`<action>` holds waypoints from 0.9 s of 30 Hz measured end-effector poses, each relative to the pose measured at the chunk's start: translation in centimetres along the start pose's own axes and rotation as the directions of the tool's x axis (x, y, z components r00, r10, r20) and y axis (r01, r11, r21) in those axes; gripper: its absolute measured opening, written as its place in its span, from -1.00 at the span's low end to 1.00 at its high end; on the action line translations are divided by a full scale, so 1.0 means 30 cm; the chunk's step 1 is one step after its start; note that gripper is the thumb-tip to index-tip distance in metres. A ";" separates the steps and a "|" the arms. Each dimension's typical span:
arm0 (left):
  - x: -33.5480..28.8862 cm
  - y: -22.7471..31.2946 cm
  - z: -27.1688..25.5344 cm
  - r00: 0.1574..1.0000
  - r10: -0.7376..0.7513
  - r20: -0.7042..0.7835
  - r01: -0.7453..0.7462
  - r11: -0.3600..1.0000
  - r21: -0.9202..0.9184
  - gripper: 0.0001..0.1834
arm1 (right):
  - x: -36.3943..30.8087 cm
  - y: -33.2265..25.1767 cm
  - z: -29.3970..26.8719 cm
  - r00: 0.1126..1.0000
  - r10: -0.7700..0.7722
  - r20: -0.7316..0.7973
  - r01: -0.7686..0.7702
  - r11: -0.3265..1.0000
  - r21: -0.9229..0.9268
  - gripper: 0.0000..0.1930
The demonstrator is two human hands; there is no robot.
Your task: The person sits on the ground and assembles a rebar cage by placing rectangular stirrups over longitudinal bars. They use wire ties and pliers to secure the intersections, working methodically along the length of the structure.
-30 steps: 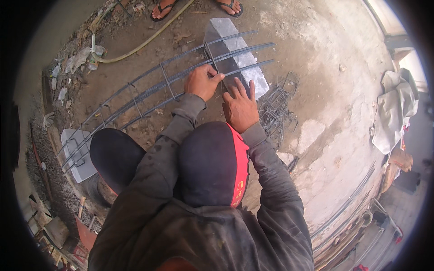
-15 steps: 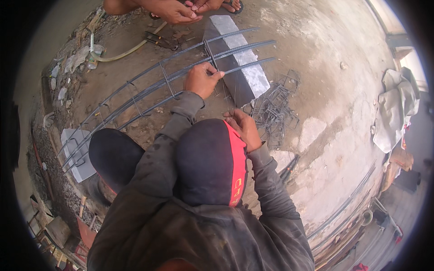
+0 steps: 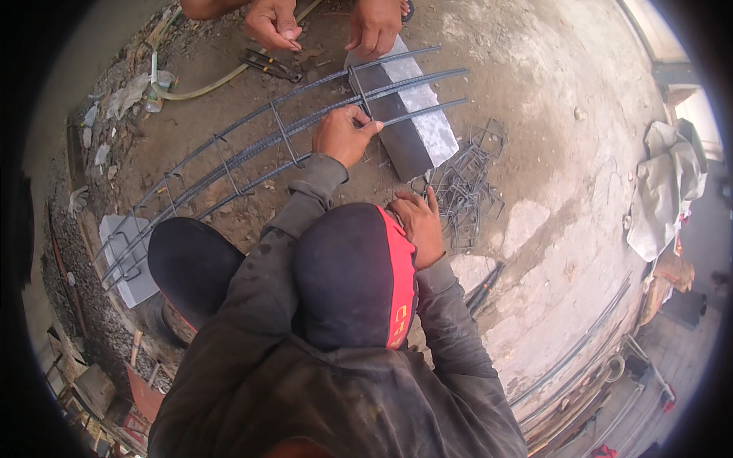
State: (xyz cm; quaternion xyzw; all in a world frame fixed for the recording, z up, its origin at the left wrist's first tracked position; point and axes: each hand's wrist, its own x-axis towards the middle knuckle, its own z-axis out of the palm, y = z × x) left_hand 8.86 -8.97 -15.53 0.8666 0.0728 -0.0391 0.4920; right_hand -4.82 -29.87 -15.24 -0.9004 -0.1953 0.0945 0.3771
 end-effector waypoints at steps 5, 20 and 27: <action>-0.009 -0.004 0.003 0.999 0.025 -0.028 -0.025 1.000 0.012 -0.68 | 0.027 -0.003 -0.073 0.840 0.321 0.438 -0.532 0.648 0.545 -0.37; -0.026 -0.062 0.012 0.975 0.215 -0.052 -0.213 0.976 0.044 -0.74 | 0.568 -0.031 -0.050 0.637 0.750 0.177 -0.692 0.455 0.560 -0.35; 0.021 -0.080 -0.008 0.978 0.188 0.086 -0.174 0.974 -0.141 -0.71 | 0.473 0.034 0.084 0.749 0.662 -0.013 -0.395 0.463 0.793 -0.66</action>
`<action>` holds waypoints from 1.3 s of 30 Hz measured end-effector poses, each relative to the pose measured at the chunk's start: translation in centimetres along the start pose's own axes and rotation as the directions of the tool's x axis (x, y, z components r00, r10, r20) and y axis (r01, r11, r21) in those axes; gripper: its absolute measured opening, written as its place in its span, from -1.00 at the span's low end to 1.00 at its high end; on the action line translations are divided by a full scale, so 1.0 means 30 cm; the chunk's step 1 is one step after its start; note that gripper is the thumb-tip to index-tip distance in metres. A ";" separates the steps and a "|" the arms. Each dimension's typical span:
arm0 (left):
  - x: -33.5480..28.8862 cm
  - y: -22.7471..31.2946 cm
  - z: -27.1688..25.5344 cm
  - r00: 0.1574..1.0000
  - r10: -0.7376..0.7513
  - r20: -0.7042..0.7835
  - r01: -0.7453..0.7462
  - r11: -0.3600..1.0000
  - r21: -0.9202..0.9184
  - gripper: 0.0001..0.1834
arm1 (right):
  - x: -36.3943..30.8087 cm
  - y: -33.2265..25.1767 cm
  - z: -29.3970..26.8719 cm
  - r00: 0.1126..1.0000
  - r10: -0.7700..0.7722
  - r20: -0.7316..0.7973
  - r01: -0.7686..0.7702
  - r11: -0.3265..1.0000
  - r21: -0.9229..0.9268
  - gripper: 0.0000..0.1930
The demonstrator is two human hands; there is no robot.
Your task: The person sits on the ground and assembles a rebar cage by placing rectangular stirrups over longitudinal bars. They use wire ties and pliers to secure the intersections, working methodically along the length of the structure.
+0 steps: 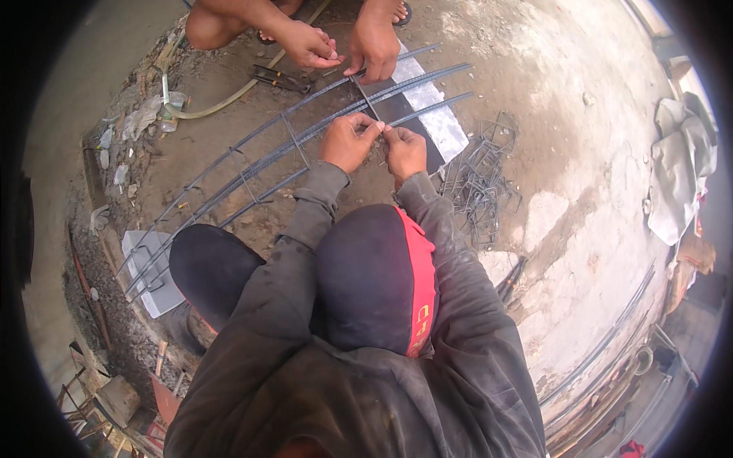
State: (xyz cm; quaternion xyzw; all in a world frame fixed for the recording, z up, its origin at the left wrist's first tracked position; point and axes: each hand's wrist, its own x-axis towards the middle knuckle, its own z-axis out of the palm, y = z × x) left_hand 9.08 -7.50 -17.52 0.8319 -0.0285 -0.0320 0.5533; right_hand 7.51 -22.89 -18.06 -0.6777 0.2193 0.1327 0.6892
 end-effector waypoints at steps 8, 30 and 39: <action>0.031 0.001 -0.007 0.967 -0.187 0.171 0.216 0.961 -0.170 -0.75 | -0.191 0.050 -0.031 0.803 -0.583 0.122 0.484 0.519 -0.705 -0.82; 0.077 0.004 -0.020 0.878 -0.348 0.329 0.398 0.912 -0.097 -0.59 | -0.293 0.301 -0.522 0.955 -0.278 -0.105 0.243 0.934 -0.262 -0.63; 0.067 0.045 -0.022 0.886 -0.411 0.215 0.444 0.885 -0.137 -0.54 | -0.667 0.881 -1.167 0.415 -0.231 -0.880 -0.775 0.417 -0.475 -0.26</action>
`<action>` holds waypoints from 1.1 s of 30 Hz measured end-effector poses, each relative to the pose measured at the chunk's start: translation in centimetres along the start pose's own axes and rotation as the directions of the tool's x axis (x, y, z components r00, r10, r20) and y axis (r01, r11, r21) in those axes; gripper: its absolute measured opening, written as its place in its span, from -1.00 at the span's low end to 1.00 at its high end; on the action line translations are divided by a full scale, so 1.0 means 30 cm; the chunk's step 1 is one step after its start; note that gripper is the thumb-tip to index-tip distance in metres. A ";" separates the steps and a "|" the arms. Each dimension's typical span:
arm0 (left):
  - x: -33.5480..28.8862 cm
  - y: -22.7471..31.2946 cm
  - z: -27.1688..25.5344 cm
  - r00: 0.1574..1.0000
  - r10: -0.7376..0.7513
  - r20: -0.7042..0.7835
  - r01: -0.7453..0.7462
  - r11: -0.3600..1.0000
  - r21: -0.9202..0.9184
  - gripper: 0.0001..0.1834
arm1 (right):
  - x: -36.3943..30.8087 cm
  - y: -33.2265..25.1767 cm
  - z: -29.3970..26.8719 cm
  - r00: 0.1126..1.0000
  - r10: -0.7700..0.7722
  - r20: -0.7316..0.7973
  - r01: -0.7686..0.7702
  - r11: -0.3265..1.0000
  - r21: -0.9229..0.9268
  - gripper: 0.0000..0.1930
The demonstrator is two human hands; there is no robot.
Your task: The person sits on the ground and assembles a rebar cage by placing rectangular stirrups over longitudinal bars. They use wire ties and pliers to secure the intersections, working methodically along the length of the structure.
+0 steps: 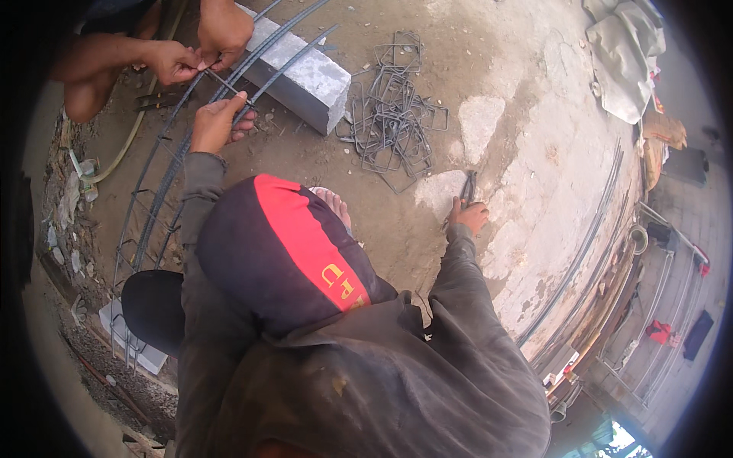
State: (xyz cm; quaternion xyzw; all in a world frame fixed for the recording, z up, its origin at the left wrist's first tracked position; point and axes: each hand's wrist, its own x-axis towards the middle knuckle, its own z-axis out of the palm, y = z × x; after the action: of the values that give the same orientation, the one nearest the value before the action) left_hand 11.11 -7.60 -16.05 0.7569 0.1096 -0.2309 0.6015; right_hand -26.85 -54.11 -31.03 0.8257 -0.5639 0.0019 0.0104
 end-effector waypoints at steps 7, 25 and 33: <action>0.008 0.006 0.004 1.000 -0.028 0.001 0.028 0.998 0.055 -0.54 | -0.047 0.098 0.038 0.998 -0.001 0.056 0.003 0.999 -0.042 -0.30; 0.014 -0.008 -0.016 0.999 -0.035 0.031 0.034 0.999 0.011 -0.55 | 0.026 -0.234 -0.365 0.957 -0.275 -0.096 0.217 0.453 0.865 -0.66; -0.007 -0.036 -0.002 1.000 0.010 0.025 -0.010 1.000 0.004 -0.54 | -0.051 -0.625 -0.949 0.851 -0.236 -0.470 0.395 -0.304 0.867 -0.59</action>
State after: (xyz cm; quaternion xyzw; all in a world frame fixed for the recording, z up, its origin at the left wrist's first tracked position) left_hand 10.47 -7.26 -16.87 0.7556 0.0977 -0.2375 0.6026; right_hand -9.72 -45.31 -2.88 0.6444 -0.1080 0.4708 -0.5928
